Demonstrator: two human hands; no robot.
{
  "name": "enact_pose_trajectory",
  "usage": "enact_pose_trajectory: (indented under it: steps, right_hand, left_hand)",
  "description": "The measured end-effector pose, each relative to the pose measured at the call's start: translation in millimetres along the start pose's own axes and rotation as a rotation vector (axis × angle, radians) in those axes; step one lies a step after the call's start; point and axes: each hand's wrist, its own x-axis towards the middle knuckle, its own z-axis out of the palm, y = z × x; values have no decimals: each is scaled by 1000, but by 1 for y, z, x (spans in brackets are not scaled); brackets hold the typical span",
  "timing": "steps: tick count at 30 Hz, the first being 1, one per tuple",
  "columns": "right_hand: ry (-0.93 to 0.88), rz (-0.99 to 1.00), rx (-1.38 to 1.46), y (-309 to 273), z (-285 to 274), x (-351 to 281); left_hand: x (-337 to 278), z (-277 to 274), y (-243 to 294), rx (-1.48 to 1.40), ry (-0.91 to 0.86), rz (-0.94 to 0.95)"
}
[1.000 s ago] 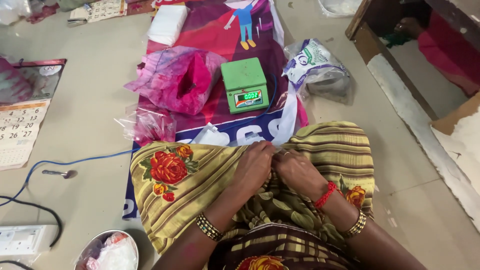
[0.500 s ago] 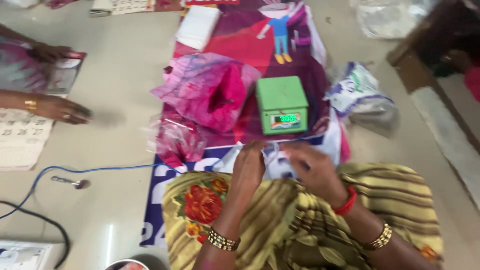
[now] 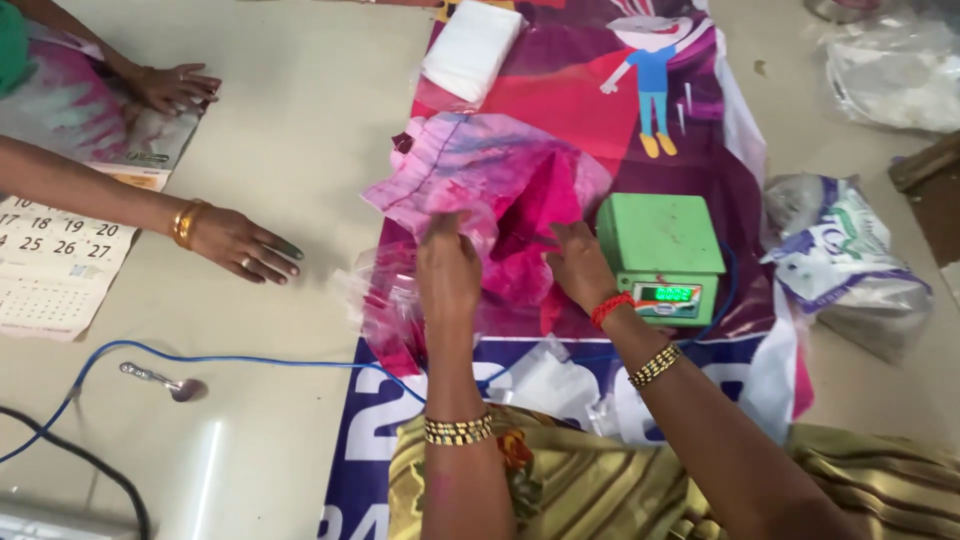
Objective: The person weighs out small amounts of pink powder using a digital scale and packages it into small plastic bags.
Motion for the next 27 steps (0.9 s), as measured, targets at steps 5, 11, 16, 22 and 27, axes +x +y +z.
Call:
enact_pose_trajectory:
  steps: [5, 11, 16, 22, 27]
  right_hand:
    - [8, 60, 72, -3, 25, 12]
    - [-1, 28, 84, -21, 20, 11]
    - [71, 22, 40, -20, -4, 17]
    - [72, -51, -109, -36, -40, 28]
    - [100, -124, -225, -34, -45, 37]
  left_hand:
    - [0, 24, -19, -40, -39, -34]
    - [-12, 49, -31, -88, -156, -104]
    - [-13, 45, -17, -111, -173, -21]
    - [-14, 45, -23, -154, -153, -43]
    - [-14, 47, -19, -107, -153, -54]
